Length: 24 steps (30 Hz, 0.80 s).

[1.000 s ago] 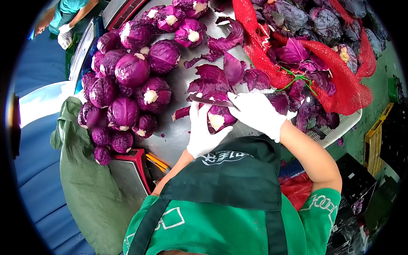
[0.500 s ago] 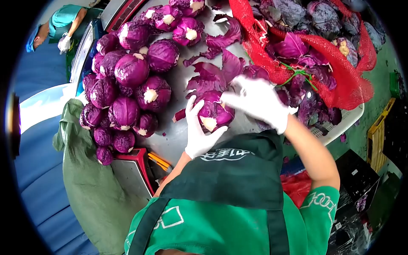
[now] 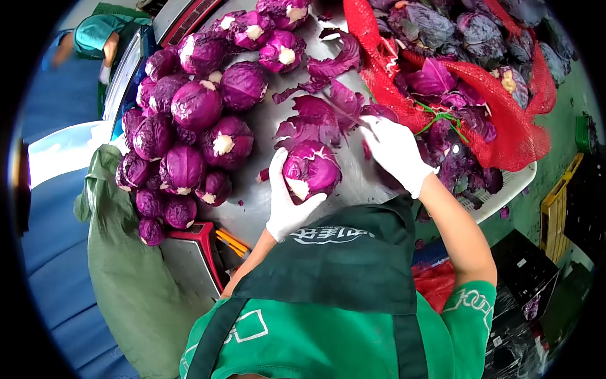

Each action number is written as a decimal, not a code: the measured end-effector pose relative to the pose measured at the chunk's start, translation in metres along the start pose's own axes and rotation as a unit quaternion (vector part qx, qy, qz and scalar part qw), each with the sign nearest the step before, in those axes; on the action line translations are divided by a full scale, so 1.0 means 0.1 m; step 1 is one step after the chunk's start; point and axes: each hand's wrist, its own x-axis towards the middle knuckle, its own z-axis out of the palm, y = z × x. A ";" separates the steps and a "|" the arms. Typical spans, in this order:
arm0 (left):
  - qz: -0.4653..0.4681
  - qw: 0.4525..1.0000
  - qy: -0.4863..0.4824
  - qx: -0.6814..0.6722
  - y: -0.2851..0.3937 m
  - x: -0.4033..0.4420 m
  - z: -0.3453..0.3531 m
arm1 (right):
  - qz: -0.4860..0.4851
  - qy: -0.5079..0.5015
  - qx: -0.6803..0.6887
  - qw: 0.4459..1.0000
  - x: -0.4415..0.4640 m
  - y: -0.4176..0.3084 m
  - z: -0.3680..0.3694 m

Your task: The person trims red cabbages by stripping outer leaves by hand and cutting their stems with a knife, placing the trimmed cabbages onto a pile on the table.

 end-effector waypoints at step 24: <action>-0.056 0.994 -0.040 -0.083 0.04 0.03 0.00 | 0.042 -0.183 0.210 0.959 0.05 -0.29 0.03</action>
